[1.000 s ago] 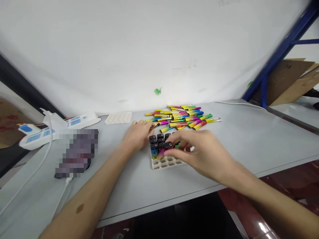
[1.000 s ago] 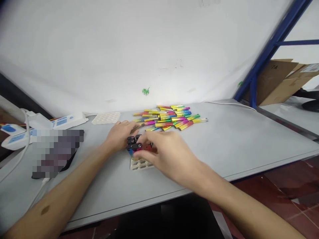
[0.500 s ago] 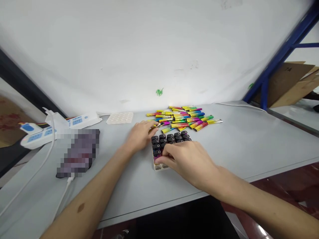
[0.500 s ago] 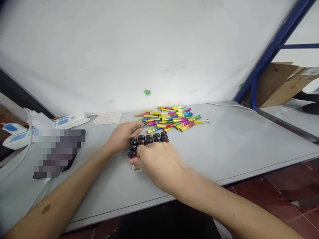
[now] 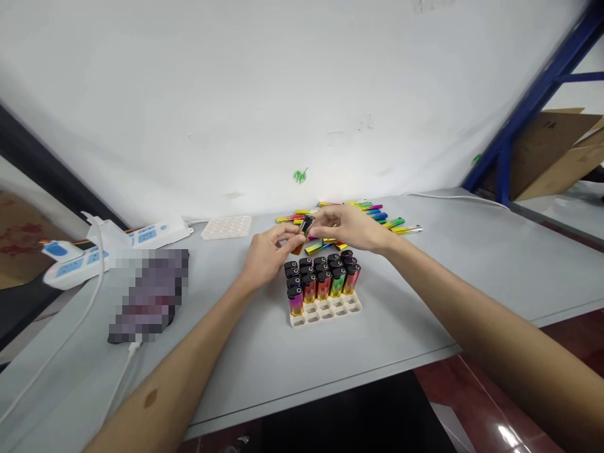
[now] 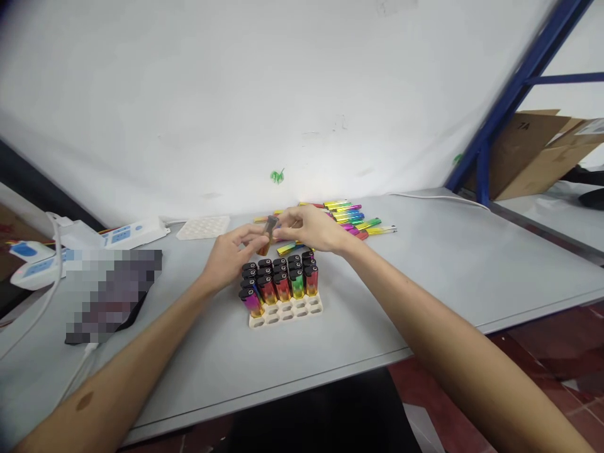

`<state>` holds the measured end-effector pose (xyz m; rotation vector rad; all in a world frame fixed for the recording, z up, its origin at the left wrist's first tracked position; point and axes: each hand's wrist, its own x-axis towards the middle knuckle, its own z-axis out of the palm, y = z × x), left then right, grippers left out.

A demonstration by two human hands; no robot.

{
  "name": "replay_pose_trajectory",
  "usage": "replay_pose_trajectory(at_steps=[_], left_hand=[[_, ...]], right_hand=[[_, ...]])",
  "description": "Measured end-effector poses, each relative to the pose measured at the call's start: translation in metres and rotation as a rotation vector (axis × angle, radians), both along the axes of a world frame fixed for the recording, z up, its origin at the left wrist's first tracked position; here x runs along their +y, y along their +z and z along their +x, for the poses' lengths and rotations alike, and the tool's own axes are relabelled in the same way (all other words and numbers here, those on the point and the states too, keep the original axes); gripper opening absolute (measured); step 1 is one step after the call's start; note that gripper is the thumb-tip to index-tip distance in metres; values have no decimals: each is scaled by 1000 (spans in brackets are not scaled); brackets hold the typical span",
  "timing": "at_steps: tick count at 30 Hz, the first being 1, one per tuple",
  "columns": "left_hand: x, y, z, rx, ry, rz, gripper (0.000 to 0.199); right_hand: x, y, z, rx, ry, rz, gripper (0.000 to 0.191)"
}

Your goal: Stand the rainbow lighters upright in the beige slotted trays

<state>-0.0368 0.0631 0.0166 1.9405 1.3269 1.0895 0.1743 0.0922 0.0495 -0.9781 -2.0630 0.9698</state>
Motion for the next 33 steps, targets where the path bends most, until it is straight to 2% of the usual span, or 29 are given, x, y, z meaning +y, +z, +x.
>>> replay_pose_trajectory(at_steps=[3, 5, 8, 11, 14, 17, 21, 26, 33], left_hand=[[0, -2, 0, 0, -24, 11, 35], [2, -5, -2, 45, -42, 40, 38], [8, -13, -6, 242, -134, 161, 35], [15, -21, -11, 496, -291, 295, 33], [20, -25, -15, 661, -352, 306, 32], [21, -23, -18, 689, -333, 284, 23], [18, -16, -19, 685, -238, 241, 8], [16, -9, -19, 719, -114, 166, 4], [14, -9, -22, 768, -127, 127, 34]], right_hand=[[3, -9, -6, 166, 29, -104, 18], [3, -15, -8, 349, -60, -132, 19], [3, -24, -2, 602, -214, -175, 18], [1, -33, 11, 635, -292, -214, 17], [-5, -41, 24, 598, -314, -275, 18], [-10, -44, 31, 556, -314, -353, 22], [-13, -43, 30, 526, -298, -360, 27], [-16, -40, 27, 586, -279, -413, 33], [-15, -44, 25, 646, -238, -441, 33]])
